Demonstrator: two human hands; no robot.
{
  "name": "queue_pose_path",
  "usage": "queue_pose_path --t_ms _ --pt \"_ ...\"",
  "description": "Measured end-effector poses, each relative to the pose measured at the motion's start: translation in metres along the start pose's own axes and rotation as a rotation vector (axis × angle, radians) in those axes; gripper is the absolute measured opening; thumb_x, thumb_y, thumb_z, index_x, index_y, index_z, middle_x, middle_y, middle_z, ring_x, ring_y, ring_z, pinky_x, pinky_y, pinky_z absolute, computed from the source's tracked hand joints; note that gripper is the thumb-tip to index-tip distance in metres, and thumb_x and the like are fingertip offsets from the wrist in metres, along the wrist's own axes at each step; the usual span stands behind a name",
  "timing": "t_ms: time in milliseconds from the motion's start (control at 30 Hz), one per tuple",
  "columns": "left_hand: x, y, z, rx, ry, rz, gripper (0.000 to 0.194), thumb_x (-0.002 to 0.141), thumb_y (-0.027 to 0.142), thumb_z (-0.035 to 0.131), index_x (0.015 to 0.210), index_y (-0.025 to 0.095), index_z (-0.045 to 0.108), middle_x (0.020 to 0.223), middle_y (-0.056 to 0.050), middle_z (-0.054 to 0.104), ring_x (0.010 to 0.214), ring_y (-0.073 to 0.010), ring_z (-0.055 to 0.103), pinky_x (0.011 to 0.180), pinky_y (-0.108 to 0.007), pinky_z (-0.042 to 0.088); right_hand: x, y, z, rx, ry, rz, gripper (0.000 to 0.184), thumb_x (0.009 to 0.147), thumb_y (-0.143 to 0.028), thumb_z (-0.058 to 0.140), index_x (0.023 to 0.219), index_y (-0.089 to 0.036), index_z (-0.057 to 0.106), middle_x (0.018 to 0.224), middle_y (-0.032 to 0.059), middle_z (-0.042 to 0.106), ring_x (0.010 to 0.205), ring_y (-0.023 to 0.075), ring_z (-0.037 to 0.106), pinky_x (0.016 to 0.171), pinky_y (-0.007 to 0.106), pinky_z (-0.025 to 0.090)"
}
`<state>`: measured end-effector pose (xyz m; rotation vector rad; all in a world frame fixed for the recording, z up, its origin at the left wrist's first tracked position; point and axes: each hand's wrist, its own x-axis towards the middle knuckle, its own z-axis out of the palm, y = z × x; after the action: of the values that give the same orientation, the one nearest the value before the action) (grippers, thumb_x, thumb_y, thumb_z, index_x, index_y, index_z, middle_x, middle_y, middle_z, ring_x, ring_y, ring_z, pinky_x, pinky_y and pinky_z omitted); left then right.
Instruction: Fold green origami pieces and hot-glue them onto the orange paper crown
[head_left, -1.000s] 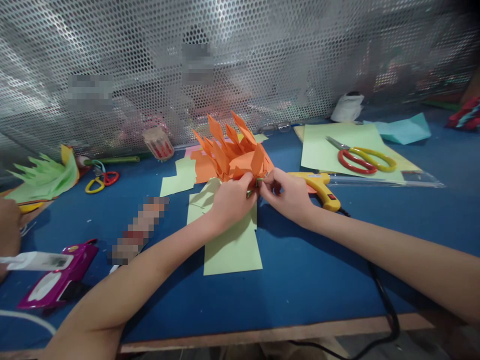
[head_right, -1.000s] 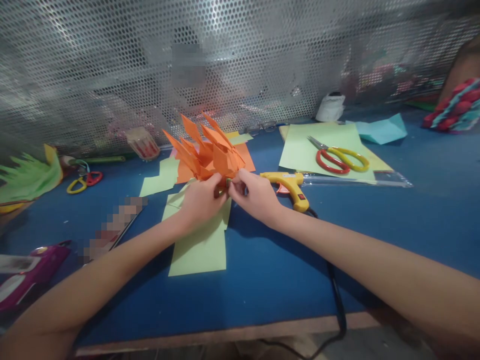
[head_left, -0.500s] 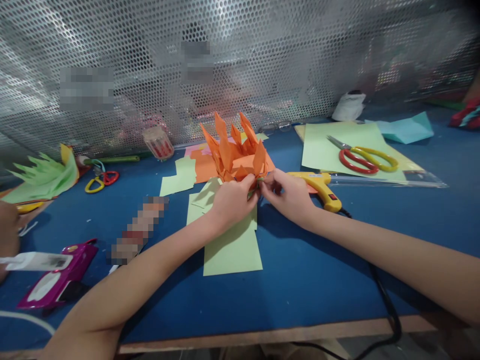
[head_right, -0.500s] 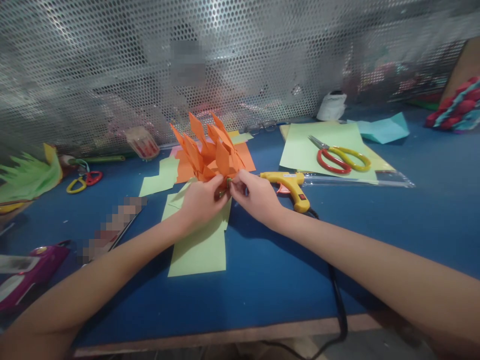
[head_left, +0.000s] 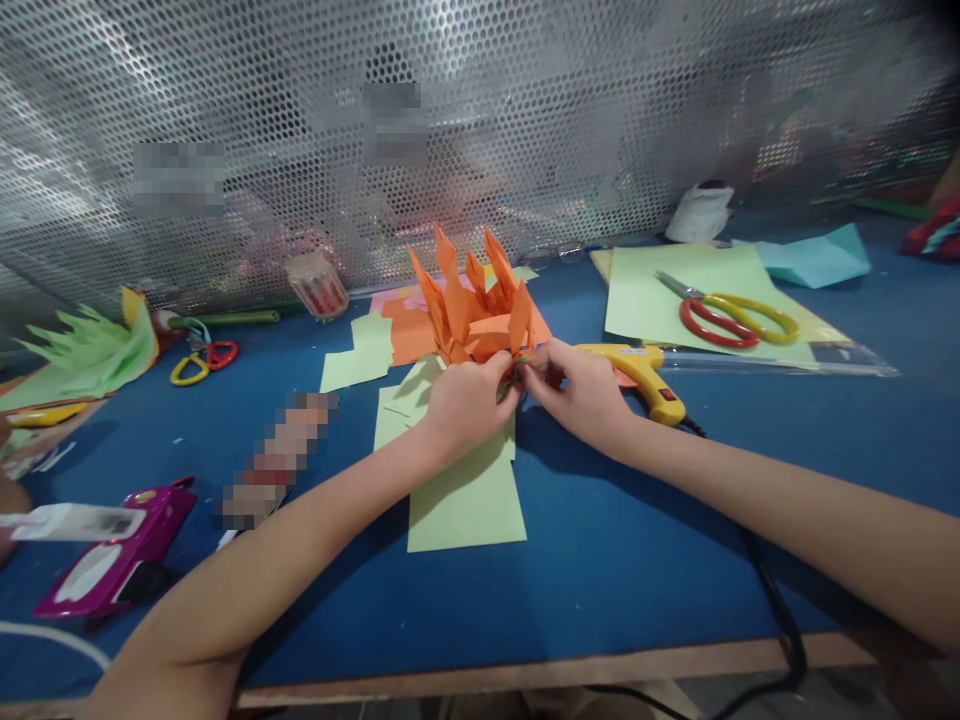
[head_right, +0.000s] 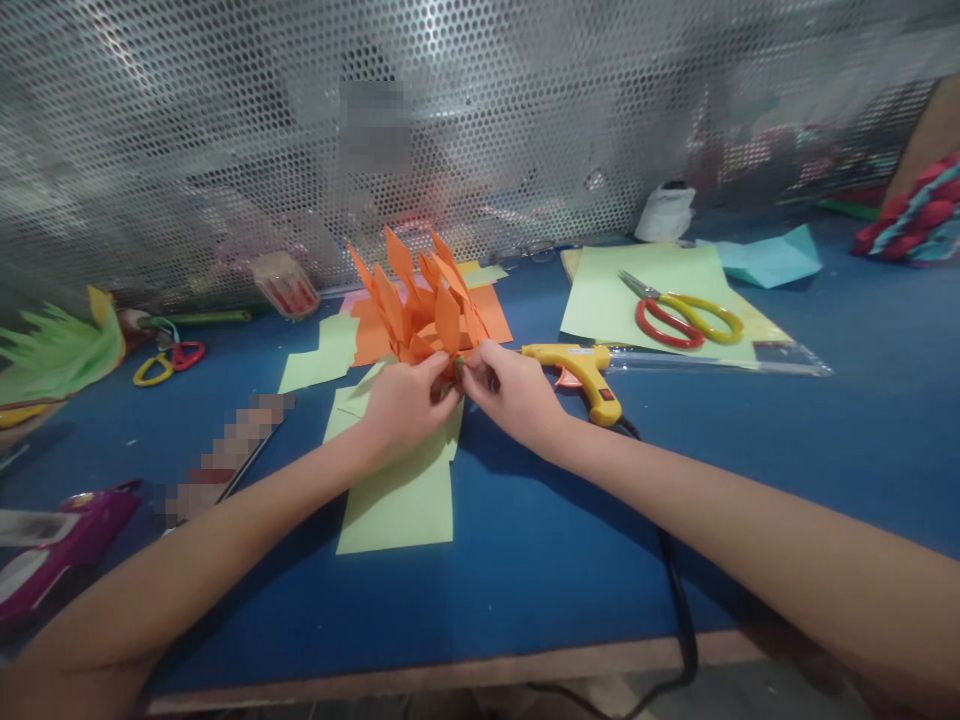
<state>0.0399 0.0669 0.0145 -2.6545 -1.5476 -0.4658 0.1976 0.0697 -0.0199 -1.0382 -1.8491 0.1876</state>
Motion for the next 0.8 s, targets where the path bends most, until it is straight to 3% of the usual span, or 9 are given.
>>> queue_pose_path --t_ms 800 --pt "0.0033 -0.0049 -0.0015 0.095 0.022 -0.029 0.024 0.089 0.035 0.049 0.097 0.015 0.061 0.074 -0.011 0.071 0.068 -0.0279 0.069 0.058 -0.032 0.046 0.0018 -0.0029 0.0003 0.082 -0.043 0.063 0.018 0.08 -0.02 0.052 0.07 -0.024 0.038 0.057 -0.0046 0.052 0.049 0.0108 0.048 0.048 0.024 0.04"
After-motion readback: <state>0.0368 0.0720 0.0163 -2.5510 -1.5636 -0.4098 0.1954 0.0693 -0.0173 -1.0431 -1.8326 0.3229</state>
